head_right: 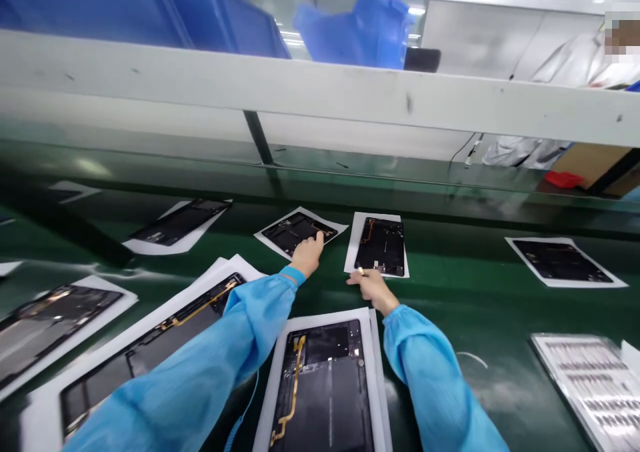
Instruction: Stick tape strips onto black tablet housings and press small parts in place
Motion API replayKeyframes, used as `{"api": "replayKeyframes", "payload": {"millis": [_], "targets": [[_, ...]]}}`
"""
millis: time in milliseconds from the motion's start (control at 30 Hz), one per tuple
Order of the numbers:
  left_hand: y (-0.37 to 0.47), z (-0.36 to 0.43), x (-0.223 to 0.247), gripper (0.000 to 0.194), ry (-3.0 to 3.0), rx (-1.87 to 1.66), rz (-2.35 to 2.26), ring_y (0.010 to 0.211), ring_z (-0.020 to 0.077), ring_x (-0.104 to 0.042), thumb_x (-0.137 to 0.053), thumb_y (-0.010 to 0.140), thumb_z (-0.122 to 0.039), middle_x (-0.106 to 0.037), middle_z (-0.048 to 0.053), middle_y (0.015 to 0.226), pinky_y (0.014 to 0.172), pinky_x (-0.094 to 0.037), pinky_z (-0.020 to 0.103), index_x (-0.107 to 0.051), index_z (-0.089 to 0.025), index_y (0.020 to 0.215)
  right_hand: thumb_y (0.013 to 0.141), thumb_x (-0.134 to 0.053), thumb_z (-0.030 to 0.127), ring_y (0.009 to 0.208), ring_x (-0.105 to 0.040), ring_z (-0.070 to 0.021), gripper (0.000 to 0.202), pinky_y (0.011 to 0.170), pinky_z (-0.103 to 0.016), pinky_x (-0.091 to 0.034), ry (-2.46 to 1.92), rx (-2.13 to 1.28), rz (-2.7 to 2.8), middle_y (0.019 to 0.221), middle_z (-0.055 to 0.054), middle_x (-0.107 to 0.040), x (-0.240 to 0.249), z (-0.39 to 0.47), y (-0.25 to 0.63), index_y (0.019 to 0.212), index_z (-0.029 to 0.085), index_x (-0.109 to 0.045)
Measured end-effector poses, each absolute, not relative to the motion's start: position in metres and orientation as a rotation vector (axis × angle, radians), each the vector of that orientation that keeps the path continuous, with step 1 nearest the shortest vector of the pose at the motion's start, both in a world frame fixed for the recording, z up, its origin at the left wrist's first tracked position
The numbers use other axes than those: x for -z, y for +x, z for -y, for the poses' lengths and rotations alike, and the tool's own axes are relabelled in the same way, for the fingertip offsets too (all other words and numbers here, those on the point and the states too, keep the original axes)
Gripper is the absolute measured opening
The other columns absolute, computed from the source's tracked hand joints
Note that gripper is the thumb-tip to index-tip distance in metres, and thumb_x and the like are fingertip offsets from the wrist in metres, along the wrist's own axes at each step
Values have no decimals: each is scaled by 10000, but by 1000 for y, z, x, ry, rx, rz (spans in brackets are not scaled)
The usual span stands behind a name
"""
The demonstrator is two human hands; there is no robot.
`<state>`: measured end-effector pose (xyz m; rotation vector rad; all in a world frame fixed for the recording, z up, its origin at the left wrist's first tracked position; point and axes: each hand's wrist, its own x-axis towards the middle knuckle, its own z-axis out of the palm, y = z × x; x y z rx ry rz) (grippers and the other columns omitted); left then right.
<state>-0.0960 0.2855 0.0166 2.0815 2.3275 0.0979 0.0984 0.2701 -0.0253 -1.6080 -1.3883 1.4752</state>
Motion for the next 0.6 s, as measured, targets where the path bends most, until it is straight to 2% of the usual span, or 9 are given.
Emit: {"api": "replayKeyframes", "payload": {"millis": [167,333,400,467,533,600], "targets": [[-111,-255,-24,347,2072,-124,-2269,1018,236,-621,-604,928,-302,-590,107,1204,861,-538,441,-548,-146,1232,938,-576,356,868,-643,-165,293,733,-345,-563,-1501,-1599,1250,1074,-63,-634,26,-260,12,1143,147,-588],[-110,-220,-25,324,2128,-365,-2066,959,219,-639,-606,925,-288,-615,91,1142,829,-546,419,-551,-144,1210,938,-577,350,902,-640,-176,305,756,-360,-561,-1453,-1425,1269,1112,-69,-623,0,-254,-30,1171,153,-577],[-110,-205,-33,377,2174,-551,-1961,1025,232,-624,-612,909,-253,-607,102,1169,884,-526,420,-509,-152,1257,934,-580,346,909,-636,-179,290,769,-366,-554,-1443,-1317,1346,1108,-63,-622,-16,-252,-17,1151,154,-584],[-111,-190,-47,482,2212,-766,-1866,1161,246,-567,-595,898,-225,-561,131,1265,981,-473,413,-416,-172,1342,920,-599,315,833,-624,-158,213,731,-329,-536,-1426,-1203,1455,998,-39,-636,-38,-247,13,1045,143,-614],[-114,-176,-66,611,2222,-967,-1809,1315,262,-441,-584,894,-252,-456,155,1403,1081,-380,424,-287,-194,1424,874,-639,240,691,-559,-128,107,642,-257,-474,-1386,-1096,1583,771,-1,-612,-67,-234,53,849,137,-629],[-116,-163,-85,755,2252,-1116,-1754,1427,295,-264,-612,880,-330,-310,159,1520,1149,-255,472,-168,-210,1480,833,-670,248,561,-459,-104,171,540,-222,-388,-1335,-1033,1715,593,35,-534,-100,-209,98,698,161,-611]]}}
